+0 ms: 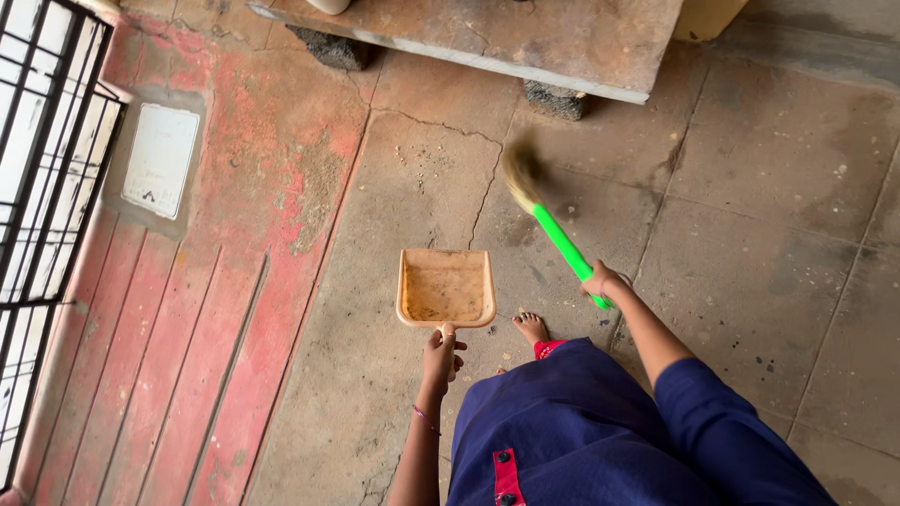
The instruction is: The person sweeps debris from a balcony floor into a dustpan using a broom and then empties the contents of the dustpan into a red bucket.
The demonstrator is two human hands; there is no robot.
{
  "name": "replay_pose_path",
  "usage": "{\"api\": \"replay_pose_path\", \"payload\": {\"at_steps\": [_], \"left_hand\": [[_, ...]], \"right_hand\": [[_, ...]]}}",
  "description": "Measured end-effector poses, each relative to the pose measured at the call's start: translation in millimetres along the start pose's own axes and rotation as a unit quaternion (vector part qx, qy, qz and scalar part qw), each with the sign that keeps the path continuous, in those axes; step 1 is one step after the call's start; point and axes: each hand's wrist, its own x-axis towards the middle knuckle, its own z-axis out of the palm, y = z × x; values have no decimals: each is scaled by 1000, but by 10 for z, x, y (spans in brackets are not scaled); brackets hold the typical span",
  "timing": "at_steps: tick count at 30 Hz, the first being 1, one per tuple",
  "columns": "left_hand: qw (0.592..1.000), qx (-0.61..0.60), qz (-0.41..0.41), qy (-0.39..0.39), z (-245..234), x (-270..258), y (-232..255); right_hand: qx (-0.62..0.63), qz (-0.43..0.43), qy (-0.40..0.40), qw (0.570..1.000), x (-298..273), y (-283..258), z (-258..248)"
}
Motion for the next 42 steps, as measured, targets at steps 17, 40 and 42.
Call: {"api": "replay_pose_path", "payload": {"at_steps": [17,40,42], "left_hand": [[995,-95,13,40,-63,-153,-289],[991,-109,15,72,-304,-203,-151],[991,-118,9,70,-372,-155,-164]], "right_hand": [[127,47,-15,991,-280,-57,132],[90,-5,-50,995,-141,-529,290],[9,-15,-51,999,-95,-598,265]]}}
